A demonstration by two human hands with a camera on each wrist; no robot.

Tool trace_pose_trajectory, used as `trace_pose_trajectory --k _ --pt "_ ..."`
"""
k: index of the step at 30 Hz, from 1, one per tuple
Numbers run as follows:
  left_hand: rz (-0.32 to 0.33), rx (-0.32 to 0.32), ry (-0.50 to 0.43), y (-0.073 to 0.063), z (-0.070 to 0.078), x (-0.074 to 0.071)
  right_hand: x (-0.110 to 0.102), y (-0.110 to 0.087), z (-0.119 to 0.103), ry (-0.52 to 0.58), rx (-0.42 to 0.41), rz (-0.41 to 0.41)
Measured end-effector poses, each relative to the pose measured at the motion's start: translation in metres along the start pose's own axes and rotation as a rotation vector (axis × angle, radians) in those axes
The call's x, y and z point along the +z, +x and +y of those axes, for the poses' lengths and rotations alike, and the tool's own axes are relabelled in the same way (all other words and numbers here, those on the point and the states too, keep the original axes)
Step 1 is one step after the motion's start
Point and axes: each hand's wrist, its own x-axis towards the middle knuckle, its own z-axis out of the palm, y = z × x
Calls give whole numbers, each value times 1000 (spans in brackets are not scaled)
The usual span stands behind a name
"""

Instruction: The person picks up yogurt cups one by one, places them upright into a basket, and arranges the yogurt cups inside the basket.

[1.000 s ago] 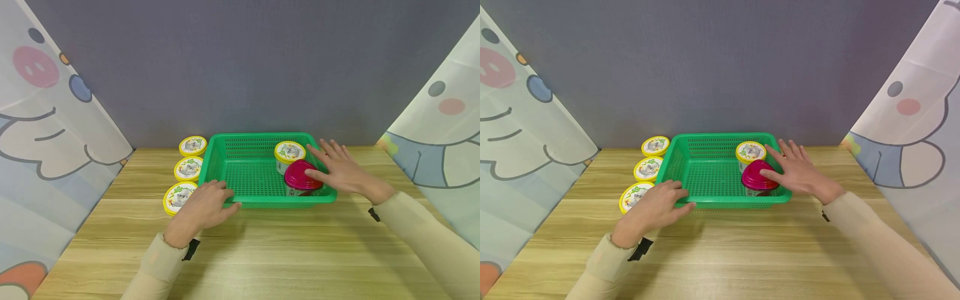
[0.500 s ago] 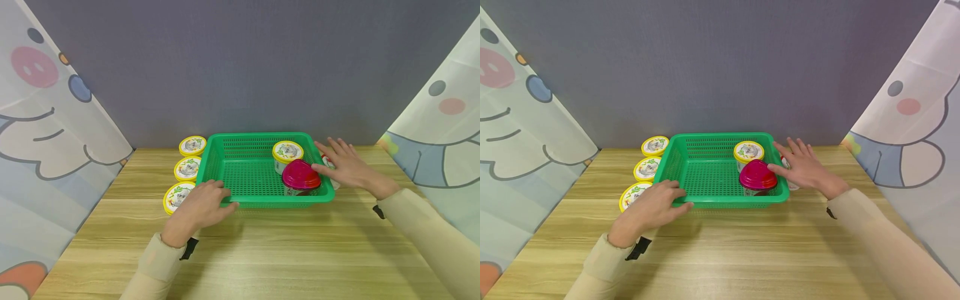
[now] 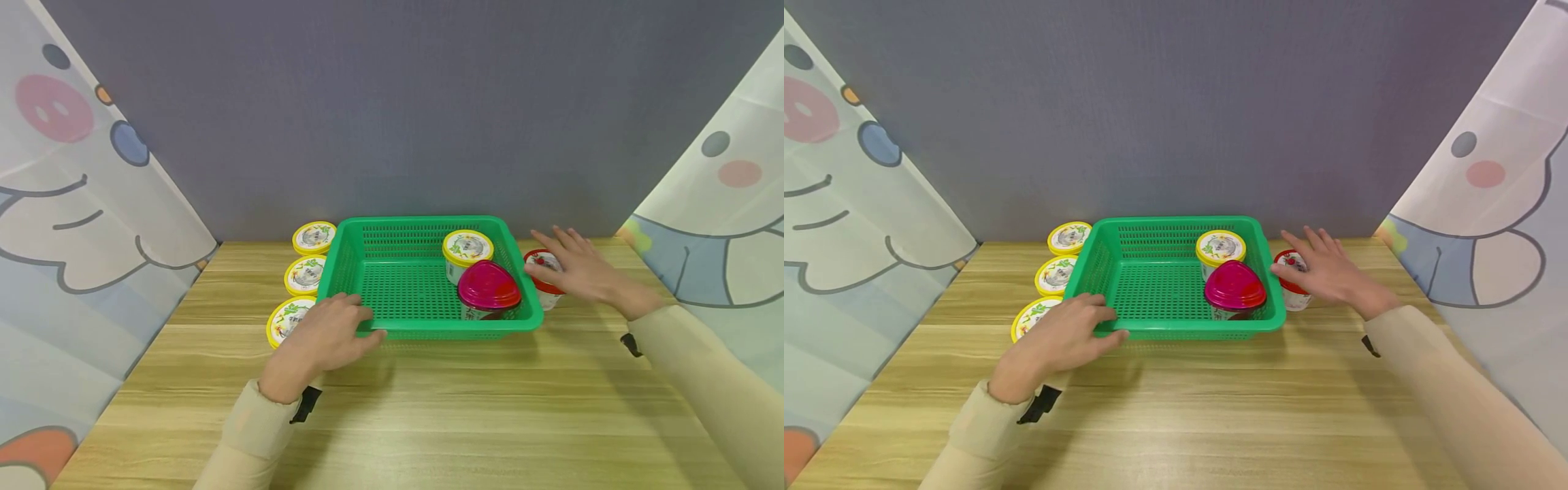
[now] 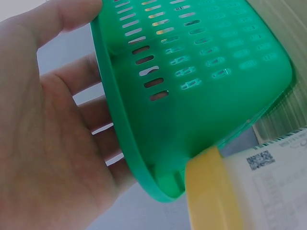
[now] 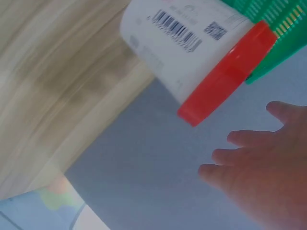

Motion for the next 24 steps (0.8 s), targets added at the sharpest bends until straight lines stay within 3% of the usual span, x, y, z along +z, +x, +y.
trace_pose_trajectory --k 12,24 --pt "11 2 3 0 1 0 0 -1 19 10 -22 -43" --pt "20 6 8 0 1 1 8 6 13 -89 -75 -24"
